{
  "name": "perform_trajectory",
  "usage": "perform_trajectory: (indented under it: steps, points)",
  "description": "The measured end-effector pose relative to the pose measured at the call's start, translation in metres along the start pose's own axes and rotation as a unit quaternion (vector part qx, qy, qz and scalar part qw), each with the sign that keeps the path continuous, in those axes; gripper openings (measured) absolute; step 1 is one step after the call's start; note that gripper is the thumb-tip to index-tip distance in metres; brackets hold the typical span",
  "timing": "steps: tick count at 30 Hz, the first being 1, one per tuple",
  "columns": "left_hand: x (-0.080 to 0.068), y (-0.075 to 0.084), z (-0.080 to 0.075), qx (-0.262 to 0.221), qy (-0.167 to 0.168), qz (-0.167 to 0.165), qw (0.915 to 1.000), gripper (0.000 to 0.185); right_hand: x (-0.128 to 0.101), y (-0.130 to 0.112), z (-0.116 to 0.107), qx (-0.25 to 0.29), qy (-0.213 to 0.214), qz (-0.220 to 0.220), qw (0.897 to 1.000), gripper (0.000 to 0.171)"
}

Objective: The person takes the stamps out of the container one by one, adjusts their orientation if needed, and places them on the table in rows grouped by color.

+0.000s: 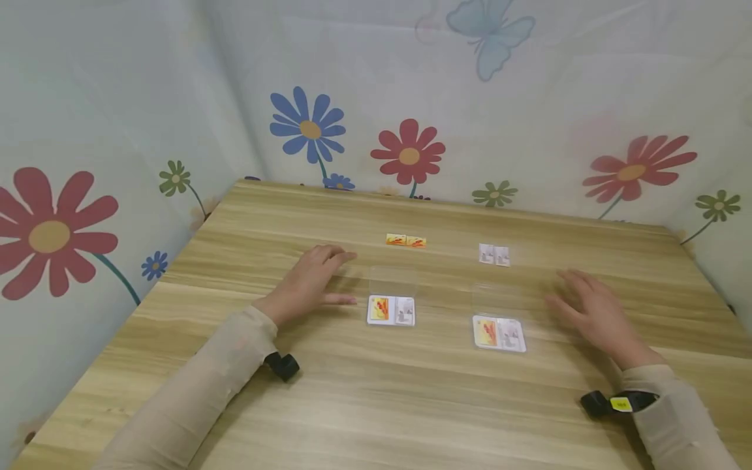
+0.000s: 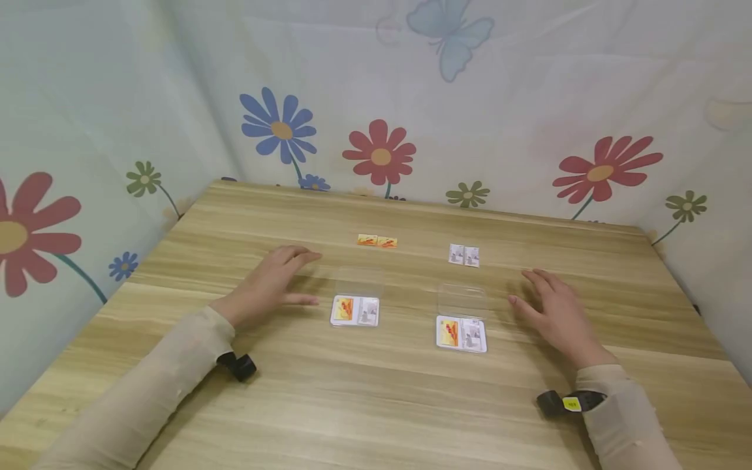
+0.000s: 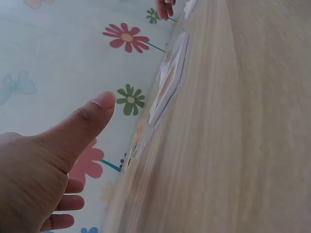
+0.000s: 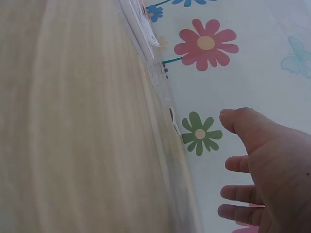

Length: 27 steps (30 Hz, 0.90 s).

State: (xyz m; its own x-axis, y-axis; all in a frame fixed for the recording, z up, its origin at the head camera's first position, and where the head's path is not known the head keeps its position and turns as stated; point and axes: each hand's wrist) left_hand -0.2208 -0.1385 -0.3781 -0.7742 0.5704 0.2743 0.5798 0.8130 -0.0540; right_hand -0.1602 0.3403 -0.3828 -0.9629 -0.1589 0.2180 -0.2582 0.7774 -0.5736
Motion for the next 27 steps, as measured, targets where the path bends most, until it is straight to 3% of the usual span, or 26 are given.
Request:
perform_trajectory:
  steps: [17,27]
  points:
    - [0.0,0.01,-0.009,-0.03,-0.009,0.012,0.9994,0.07,0.0,-0.021,-0.002,0.02,0.012,-0.012,1.0,0.048]
    - [0.002,0.013,-0.012,-0.029,0.003,0.037,0.9989,0.066,0.002,-0.031,0.0,0.016,0.034,-0.087,0.995,0.036]
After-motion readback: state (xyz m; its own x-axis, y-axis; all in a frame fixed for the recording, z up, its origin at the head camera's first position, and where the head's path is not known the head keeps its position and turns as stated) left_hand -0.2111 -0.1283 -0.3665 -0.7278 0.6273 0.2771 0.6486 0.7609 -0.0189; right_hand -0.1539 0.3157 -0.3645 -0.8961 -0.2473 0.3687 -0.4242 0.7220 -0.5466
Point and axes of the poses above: each hand's wrist, its own x-axis towards the middle knuckle, its own z-axis out of the palm, y = z × x, and after that the axes turned 14 degrees about x, right-handed
